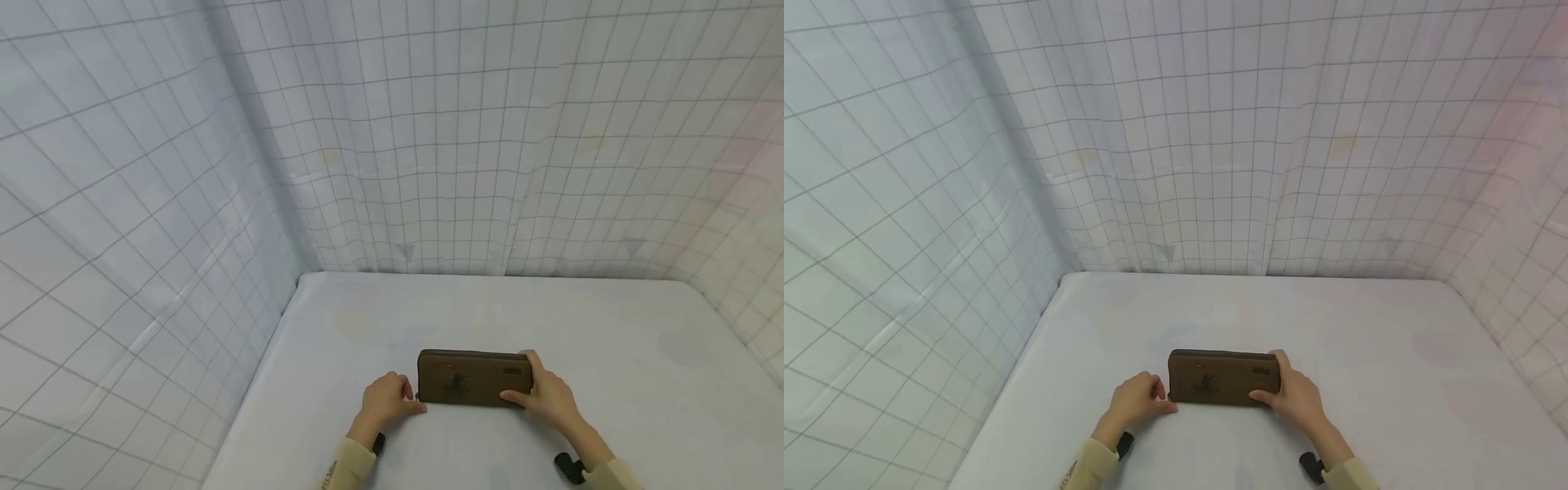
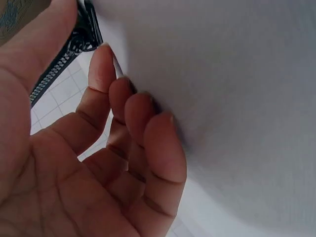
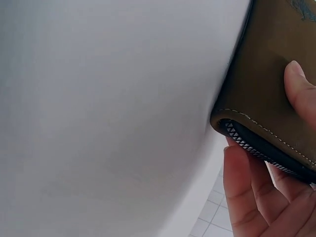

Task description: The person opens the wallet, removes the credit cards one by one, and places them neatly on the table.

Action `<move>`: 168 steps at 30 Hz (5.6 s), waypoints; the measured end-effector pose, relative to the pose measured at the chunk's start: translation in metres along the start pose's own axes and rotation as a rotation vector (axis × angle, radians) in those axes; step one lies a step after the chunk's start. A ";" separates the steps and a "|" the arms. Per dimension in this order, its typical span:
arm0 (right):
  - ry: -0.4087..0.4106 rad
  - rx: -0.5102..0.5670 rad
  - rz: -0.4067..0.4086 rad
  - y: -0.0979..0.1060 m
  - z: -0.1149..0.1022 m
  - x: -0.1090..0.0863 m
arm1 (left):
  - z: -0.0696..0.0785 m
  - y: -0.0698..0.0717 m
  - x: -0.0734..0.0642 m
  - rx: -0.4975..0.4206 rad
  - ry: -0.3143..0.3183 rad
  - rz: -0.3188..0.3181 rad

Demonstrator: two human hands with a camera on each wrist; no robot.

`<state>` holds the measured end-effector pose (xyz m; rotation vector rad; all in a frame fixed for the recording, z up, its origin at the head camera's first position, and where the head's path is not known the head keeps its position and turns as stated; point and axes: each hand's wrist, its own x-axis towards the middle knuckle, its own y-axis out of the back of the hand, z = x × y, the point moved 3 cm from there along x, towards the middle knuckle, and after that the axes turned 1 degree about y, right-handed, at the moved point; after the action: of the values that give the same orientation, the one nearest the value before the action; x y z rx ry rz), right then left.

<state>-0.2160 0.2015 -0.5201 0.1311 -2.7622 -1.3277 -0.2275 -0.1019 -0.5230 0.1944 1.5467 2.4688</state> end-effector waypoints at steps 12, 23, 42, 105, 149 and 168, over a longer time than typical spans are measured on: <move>0.017 -0.007 0.046 -0.001 -0.001 -0.004 | 0.007 -0.001 -0.002 -0.007 0.059 0.053; 0.028 -0.011 0.062 -0.003 -0.002 -0.006 | 0.014 -0.003 -0.001 0.041 0.127 0.088; 0.047 -0.013 0.095 -0.007 0.001 -0.005 | 0.002 0.001 0.003 -0.034 0.120 -0.001; 0.026 0.007 0.057 -0.004 0.003 -0.003 | -0.008 -0.005 0.009 -0.389 0.108 -0.158; 0.006 -0.068 0.062 0.003 -0.005 -0.006 | -0.010 -0.002 0.002 -0.999 0.242 -0.029; 0.010 -0.068 0.053 0.002 -0.001 -0.004 | 0.036 0.047 0.001 -1.083 0.161 0.061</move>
<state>-0.2118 0.2031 -0.5179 0.0595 -2.6892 -1.4014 -0.2258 -0.0899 -0.4652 -0.1496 0.0698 3.0088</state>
